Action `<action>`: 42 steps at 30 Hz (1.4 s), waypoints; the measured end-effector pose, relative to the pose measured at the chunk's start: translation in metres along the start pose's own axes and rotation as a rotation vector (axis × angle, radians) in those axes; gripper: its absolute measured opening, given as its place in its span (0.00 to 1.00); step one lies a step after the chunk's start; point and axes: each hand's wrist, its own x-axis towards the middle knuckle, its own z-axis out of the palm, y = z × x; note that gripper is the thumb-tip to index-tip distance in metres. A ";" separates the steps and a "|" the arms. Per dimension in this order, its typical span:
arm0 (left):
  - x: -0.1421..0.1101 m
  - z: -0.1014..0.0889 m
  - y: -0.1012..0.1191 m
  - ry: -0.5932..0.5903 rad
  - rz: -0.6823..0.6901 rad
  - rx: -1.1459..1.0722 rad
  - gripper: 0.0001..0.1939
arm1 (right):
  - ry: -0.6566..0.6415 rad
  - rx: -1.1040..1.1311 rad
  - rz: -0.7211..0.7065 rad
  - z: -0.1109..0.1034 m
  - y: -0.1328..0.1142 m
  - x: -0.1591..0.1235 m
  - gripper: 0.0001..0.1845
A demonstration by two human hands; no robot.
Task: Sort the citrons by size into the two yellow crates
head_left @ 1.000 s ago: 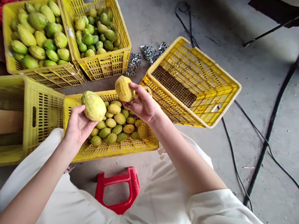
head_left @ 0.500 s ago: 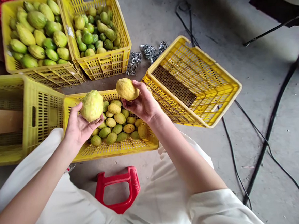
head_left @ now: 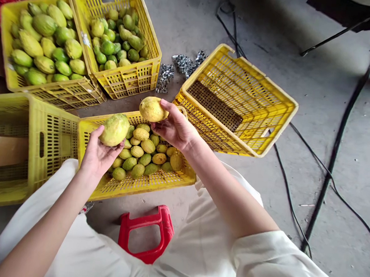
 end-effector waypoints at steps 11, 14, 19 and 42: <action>0.006 -0.005 0.000 -0.008 0.059 0.030 0.08 | -0.108 0.000 -0.025 -0.002 0.004 -0.003 0.15; 0.005 -0.002 0.000 -0.006 0.063 0.017 0.09 | -0.107 0.027 -0.038 -0.001 0.004 -0.003 0.12; 0.003 0.000 -0.002 0.006 0.065 -0.007 0.11 | -0.055 0.016 -0.010 0.000 0.003 -0.002 0.12; -0.003 0.004 0.004 0.037 0.016 -0.061 0.04 | -0.066 -0.021 0.011 0.003 0.003 -0.004 0.06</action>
